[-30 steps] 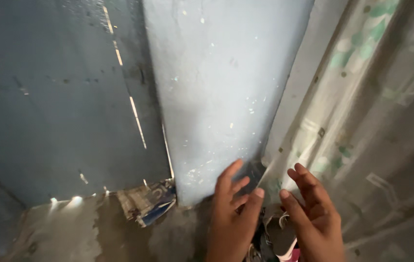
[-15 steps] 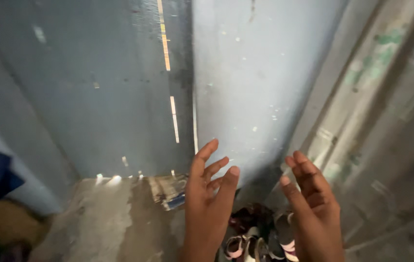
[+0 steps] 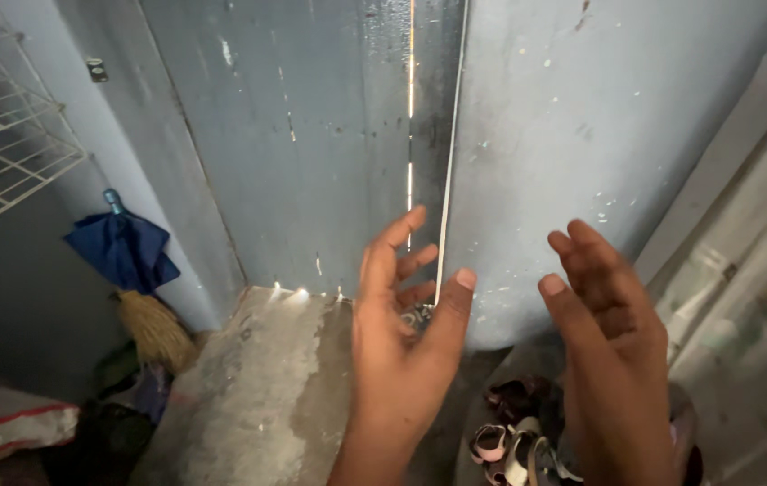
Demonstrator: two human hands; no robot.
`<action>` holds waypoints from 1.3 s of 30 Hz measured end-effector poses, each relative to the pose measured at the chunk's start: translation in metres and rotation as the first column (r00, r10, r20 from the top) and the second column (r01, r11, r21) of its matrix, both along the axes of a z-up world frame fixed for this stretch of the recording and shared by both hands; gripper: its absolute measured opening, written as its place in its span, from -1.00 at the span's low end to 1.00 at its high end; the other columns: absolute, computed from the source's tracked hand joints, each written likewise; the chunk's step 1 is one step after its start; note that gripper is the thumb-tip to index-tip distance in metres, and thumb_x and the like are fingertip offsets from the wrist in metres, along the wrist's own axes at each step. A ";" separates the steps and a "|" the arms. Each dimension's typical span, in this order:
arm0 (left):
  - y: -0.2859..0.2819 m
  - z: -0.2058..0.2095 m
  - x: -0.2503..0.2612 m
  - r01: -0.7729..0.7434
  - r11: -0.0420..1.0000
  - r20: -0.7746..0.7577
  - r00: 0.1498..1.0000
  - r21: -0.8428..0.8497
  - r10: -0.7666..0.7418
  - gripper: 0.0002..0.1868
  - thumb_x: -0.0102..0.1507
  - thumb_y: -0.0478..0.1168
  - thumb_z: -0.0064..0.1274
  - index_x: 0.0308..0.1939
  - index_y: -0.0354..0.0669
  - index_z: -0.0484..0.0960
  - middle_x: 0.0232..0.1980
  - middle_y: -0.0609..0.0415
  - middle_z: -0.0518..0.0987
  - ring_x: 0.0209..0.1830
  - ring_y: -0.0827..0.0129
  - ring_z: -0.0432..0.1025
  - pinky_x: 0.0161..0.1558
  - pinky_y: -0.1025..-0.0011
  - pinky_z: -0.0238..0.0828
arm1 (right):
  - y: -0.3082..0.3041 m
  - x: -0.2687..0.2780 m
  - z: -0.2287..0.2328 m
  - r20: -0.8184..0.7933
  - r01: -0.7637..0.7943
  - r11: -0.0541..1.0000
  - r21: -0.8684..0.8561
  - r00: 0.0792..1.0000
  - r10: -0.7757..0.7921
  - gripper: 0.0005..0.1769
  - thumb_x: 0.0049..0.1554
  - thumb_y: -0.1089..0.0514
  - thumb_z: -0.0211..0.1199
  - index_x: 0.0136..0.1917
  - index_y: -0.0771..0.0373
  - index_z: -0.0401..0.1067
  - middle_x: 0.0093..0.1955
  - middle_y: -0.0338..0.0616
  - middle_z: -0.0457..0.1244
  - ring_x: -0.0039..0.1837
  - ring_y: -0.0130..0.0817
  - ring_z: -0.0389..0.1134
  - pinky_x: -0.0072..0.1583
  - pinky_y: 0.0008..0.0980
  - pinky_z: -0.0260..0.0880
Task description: The person removes several pairs of shoes from a wall-mounted wire rack, including beige sandals, blue sneakers, white flip-flops, green sandals, gray sneakers, and black slip-ons. Each pair is briefly held and then placed on the floor in a pile.
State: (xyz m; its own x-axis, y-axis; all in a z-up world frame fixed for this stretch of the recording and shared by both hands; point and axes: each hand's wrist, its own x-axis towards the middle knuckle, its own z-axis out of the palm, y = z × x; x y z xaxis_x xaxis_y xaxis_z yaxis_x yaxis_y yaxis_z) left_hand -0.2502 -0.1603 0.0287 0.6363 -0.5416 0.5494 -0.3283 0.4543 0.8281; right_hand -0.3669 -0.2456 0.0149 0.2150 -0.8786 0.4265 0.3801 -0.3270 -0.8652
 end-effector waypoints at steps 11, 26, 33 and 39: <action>0.064 0.009 0.040 -0.134 0.990 0.018 0.991 -0.052 0.135 -0.39 0.25 -0.25 0.16 0.38 -0.16 0.40 0.39 -0.01 0.44 0.30 0.28 0.45 0.17 0.30 0.44 | 0.056 0.043 0.022 -0.029 -0.052 0.990 -0.130 0.998 0.049 -0.38 0.20 0.28 0.19 0.52 0.29 0.25 0.53 -0.01 0.23 0.64 -0.29 0.15 0.53 -0.27 0.11; 0.179 0.019 0.138 -0.230 0.972 0.000 0.973 -0.055 0.231 -0.41 0.24 -0.26 0.17 0.36 -0.15 0.41 0.37 0.00 0.46 0.30 0.27 0.45 0.15 0.31 0.44 | 0.156 0.149 0.030 -0.091 -0.188 0.962 -0.198 0.981 0.173 -0.36 0.20 0.28 0.21 0.54 0.30 0.23 0.55 -0.06 0.23 0.64 -0.30 0.13 0.48 -0.25 0.10; 0.225 0.016 0.188 -0.273 0.953 -0.017 0.962 -0.132 0.273 -0.43 0.25 -0.30 0.18 0.34 -0.19 0.42 0.43 0.00 0.44 0.27 0.28 0.46 0.13 0.33 0.52 | 0.196 0.201 0.031 -0.104 -0.259 0.936 -0.240 0.965 0.240 -0.36 0.21 0.30 0.21 0.55 0.31 0.22 0.58 -0.05 0.19 0.66 -0.26 0.10 0.50 -0.23 0.08; 0.265 0.015 0.221 -0.310 0.943 -0.031 0.951 -0.120 0.308 -0.40 0.24 -0.30 0.17 0.37 -0.20 0.40 0.43 -0.02 0.45 0.30 0.29 0.44 0.16 0.34 0.47 | 0.226 0.246 0.030 -0.069 -0.347 0.919 -0.189 0.938 0.340 -0.31 0.15 0.31 0.22 0.54 0.26 0.22 0.58 -0.03 0.17 0.67 -0.23 0.07 0.49 -0.20 0.12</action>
